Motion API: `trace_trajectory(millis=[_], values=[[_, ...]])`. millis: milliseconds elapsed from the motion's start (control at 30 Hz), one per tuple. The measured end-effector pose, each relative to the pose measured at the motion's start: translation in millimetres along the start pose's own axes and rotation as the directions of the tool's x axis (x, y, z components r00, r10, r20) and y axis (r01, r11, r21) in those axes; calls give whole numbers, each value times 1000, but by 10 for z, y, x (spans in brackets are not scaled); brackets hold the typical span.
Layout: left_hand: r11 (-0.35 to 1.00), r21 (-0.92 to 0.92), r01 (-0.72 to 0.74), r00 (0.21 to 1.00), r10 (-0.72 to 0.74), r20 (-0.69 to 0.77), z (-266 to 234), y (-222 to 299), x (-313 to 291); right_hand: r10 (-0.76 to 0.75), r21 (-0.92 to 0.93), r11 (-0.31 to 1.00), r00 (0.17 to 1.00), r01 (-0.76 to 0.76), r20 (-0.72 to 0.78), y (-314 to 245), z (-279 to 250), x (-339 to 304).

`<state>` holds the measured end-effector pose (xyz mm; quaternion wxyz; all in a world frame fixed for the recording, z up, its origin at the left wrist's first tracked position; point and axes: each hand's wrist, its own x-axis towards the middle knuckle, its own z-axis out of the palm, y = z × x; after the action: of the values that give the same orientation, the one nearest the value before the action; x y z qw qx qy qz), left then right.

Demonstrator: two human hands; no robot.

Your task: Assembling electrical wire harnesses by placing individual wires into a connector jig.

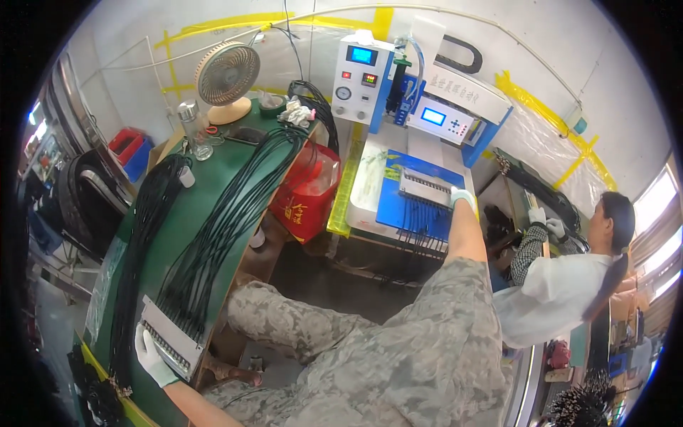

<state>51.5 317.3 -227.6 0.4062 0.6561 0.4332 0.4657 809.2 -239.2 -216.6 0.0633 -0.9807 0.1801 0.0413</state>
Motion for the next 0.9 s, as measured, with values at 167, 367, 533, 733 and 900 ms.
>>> trace_trajectory(millis=[167, 367, 533, 733, 900], values=[[1000, -15, 13, 1000, -13, -20, -22, -138, 6, 68, 187, 979, 996, -77, 54, -25, -78, -16], [972, -219, 90, 994, -102, -44, 72, 115, 13, -135, 374, 912, 985, 166, -108, 148, -101, 50], [992, 57, -114, 979, 121, -166, 179, 907, -243, -425, 603, 599, 847, 527, -318, -416, -713, -876], [872, -486, 57, 870, 196, 453, 1129, 1478, -788, -832, 577, -16, 309, 817, -460, -1460, -1192, -3015], [753, -497, 432, 799, -64, 598, 1165, 1310, -1140, -990, 848, -140, -64, 510, -125, -2271, -904, -4799]])
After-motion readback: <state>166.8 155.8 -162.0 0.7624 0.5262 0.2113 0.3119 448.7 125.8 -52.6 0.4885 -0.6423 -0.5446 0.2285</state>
